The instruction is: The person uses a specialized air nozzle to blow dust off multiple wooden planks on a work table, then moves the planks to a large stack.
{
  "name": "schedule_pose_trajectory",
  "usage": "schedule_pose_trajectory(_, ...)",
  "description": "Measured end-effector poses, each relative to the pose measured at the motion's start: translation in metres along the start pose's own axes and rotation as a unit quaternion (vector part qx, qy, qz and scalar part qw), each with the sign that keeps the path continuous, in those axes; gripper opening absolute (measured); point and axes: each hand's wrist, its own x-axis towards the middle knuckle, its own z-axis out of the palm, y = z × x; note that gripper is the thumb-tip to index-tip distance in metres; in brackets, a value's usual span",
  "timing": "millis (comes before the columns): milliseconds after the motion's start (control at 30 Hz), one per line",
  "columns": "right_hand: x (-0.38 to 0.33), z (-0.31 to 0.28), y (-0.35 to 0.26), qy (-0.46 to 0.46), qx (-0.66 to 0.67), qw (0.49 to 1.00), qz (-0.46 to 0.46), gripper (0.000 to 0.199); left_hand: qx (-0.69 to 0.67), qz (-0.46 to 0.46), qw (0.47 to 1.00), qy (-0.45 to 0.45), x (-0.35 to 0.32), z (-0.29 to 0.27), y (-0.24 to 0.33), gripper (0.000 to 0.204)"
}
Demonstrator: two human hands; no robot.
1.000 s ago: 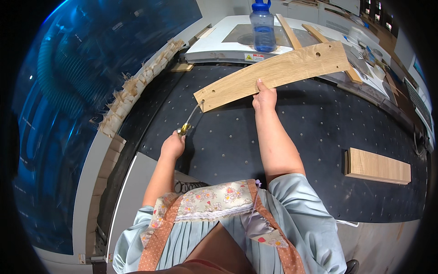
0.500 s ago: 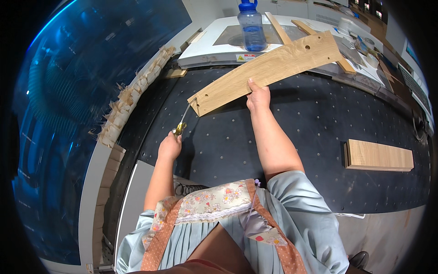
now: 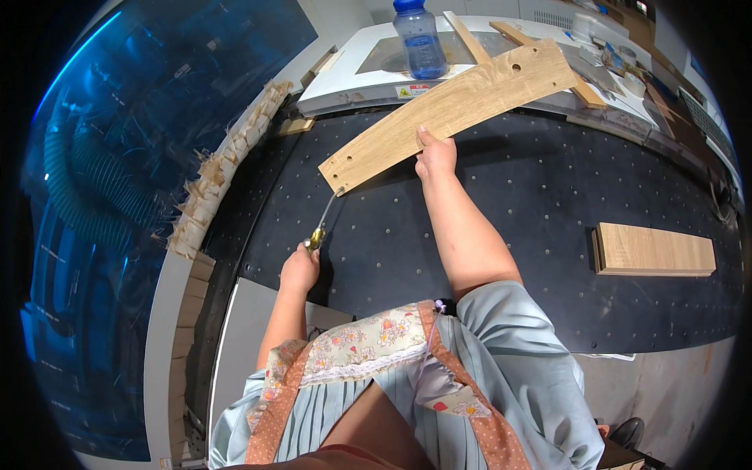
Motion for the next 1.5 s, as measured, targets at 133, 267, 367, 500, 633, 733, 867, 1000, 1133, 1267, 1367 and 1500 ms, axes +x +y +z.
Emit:
schedule_pose_trajectory(133, -0.005, 0.001, -0.002, 0.008, -0.023, 1.000, 0.005, 0.031, -0.009, 0.013, 1.000, 0.000, -0.002, 0.002, 0.005, 0.035)
schedule_pose_trajectory(267, -0.001, -0.004, -0.002, 0.008, -0.030, 0.999, 0.007, 0.032, 0.000, 0.014, 1.000, 0.004, 0.002, 0.002, 0.002, 0.034)
schedule_pose_trajectory(367, 0.003, -0.007, -0.002, 0.016, -0.020, 1.000, 0.001, 0.034, -0.007, 0.039, 0.999, 0.002, 0.004, 0.003, -0.003, 0.034)
schedule_pose_trajectory(500, 0.000, -0.006, -0.008, 0.018, -0.021, 1.000, 0.010, 0.035, -0.013, 0.051, 0.999, -0.002, 0.003, 0.002, -0.012, 0.035)
schedule_pose_trajectory(633, 0.001, -0.010, -0.010, 0.018, -0.017, 1.000, 0.011, 0.033, -0.030, 0.058, 0.998, -0.002, 0.001, 0.001, -0.012, 0.035)
schedule_pose_trajectory(733, 0.002, -0.012, -0.015, 0.023, -0.031, 0.999, 0.011, 0.032, -0.045, 0.064, 0.997, 0.015, 0.001, 0.002, -0.019, 0.035)
schedule_pose_trajectory(867, -0.004, -0.009, -0.019, 0.012, -0.040, 0.999, 0.026, 0.035, -0.011, 0.034, 0.999, 0.008, 0.012, -0.001, -0.015, 0.035)
schedule_pose_trajectory(1000, -0.002, -0.009, -0.020, -0.010, -0.029, 0.999, 0.016, 0.038, -0.008, 0.044, 0.999, -0.003, 0.018, -0.004, -0.011, 0.034)
schedule_pose_trajectory(1133, 0.004, -0.011, -0.027, -0.013, -0.035, 0.999, 0.005, 0.038, -0.003, 0.061, 0.998, 0.008, 0.019, -0.008, -0.016, 0.033)
schedule_pose_trajectory(1267, 0.010, -0.009, -0.032, -0.031, -0.044, 0.998, -0.026, 0.038, -0.031, 0.009, 0.997, 0.066, 0.016, -0.010, -0.045, 0.036)
schedule_pose_trajectory(1367, 0.007, 0.009, -0.040, -0.064, -0.099, 0.992, -0.051, 0.037, -0.015, -0.048, 0.994, 0.096, 0.015, -0.003, -0.089, 0.034)
schedule_pose_trajectory(1500, 0.005, 0.042, -0.056, -0.103, -0.139, 0.980, -0.097, 0.032, 0.008, -0.069, 0.998, -0.004, 0.000, -0.007, -0.121, 0.037)
